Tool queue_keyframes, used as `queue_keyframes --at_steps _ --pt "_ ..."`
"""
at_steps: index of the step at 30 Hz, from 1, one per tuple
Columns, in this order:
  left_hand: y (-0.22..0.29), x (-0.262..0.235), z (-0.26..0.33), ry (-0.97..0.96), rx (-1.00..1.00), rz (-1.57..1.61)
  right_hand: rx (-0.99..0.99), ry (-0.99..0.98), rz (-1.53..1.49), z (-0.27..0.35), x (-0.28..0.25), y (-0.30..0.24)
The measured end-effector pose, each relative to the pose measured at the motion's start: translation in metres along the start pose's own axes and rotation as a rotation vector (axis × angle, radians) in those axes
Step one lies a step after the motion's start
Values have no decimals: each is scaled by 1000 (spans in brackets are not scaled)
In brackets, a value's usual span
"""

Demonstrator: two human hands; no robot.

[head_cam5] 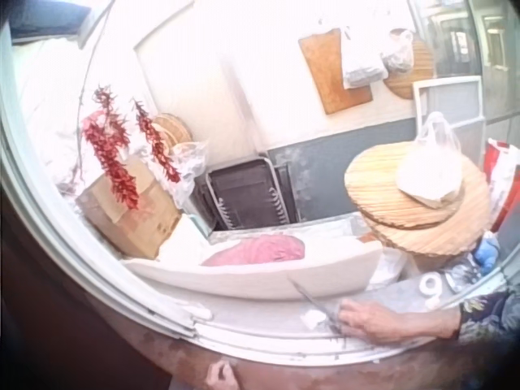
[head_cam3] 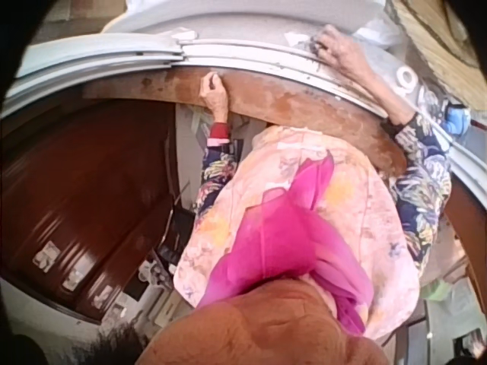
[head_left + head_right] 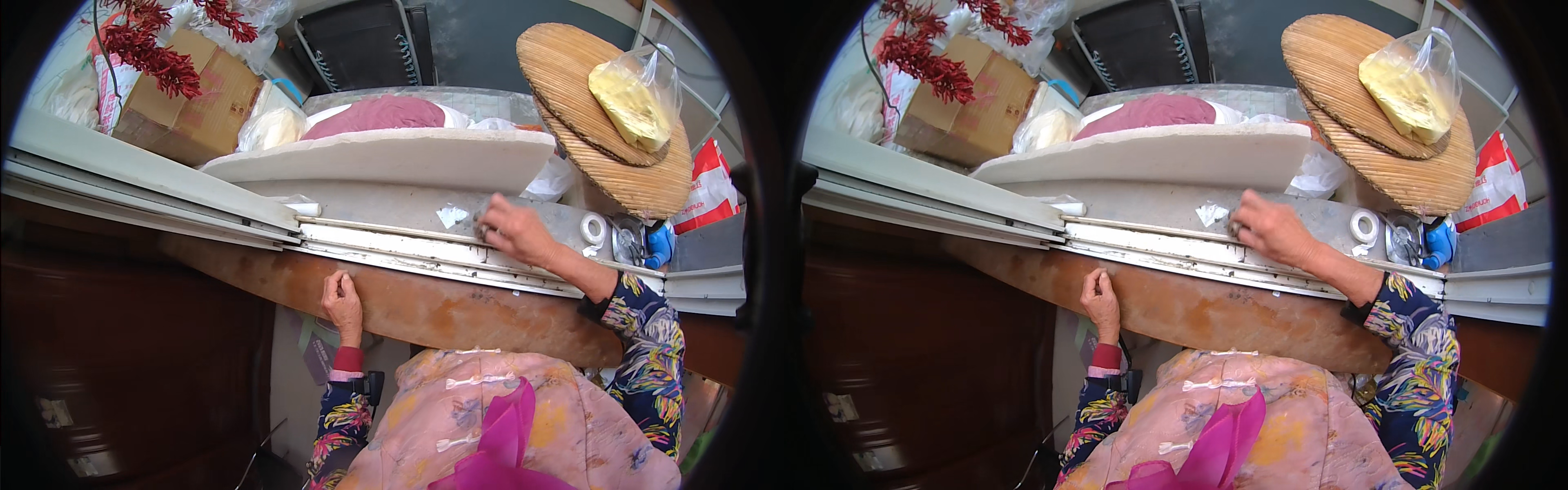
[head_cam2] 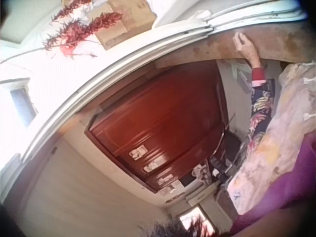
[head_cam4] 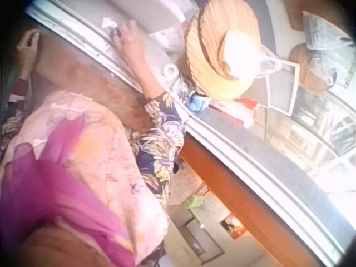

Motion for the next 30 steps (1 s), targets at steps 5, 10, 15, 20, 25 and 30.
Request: queue_keyframes --at_steps 5,10,15,20,25,30 --pt "0 -1 1 -18 -15 10 381 54 -33 1 -31 39" --pt "-1 -1 2 -1 -30 40 623 16 -148 40 -45 61" --pt "-1 -2 2 -8 -22 39 643 -47 -45 64 -44 68" --pt "-2 -3 4 -32 -5 73 596 -364 322 81 -49 61" --pt "2 -4 3 -74 73 245 643 -142 385 96 -82 20" --pt "24 -2 -10 -298 163 360 684 131 266 116 -86 -36"
Point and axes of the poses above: each hand's wrist, its own z-axis away from the middle knuckle, its own x-axis out of the palm, y = z × x, the point moved 3 cm from there along -z, towards the middle knuckle, and after that the axes turned 7 degrees about x, right-handed, at the moved point
